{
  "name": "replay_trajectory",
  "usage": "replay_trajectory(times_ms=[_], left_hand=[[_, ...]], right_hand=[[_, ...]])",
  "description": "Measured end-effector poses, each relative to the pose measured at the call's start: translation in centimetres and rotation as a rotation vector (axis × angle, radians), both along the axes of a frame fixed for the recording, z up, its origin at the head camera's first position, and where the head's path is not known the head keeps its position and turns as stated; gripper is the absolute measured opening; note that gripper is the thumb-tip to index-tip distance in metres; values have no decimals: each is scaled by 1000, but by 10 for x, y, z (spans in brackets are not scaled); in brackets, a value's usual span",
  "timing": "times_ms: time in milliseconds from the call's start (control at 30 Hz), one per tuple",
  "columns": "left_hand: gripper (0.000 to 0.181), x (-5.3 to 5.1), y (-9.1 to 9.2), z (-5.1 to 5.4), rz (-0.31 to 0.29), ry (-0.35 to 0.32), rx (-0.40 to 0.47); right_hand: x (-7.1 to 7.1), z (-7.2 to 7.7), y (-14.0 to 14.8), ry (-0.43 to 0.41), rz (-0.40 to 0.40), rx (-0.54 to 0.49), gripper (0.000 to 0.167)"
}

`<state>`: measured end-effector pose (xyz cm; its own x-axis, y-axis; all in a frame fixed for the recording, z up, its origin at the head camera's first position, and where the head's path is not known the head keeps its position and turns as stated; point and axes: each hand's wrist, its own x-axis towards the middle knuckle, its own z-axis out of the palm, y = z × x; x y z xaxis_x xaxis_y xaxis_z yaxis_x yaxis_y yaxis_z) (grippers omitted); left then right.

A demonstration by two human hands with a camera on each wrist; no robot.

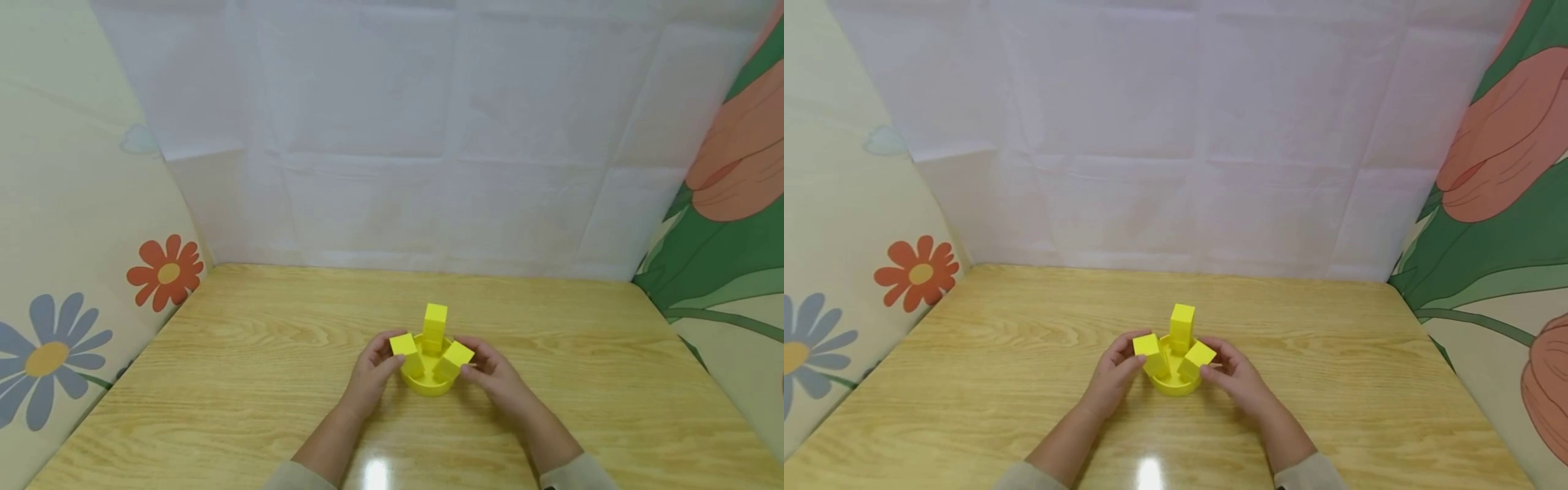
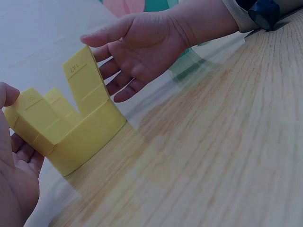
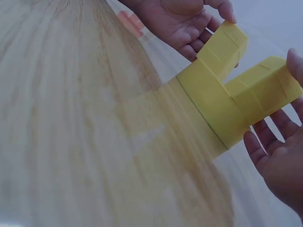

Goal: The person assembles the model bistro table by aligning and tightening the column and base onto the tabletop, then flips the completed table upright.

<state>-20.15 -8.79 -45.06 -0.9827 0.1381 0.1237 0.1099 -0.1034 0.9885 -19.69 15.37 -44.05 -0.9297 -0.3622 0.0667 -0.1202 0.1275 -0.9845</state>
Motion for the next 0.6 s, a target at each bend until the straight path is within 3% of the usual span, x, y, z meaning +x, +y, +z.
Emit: replay_trajectory(times_ms=[333,600], left_hand=[[39,0,0,-1,-1,-6,-2],[39,0,0,0,-2,-4,4]], right_hand=[[-4,4,-2,-29,133,-22,56],[-7,3,-2,-35,124,-22,53]])
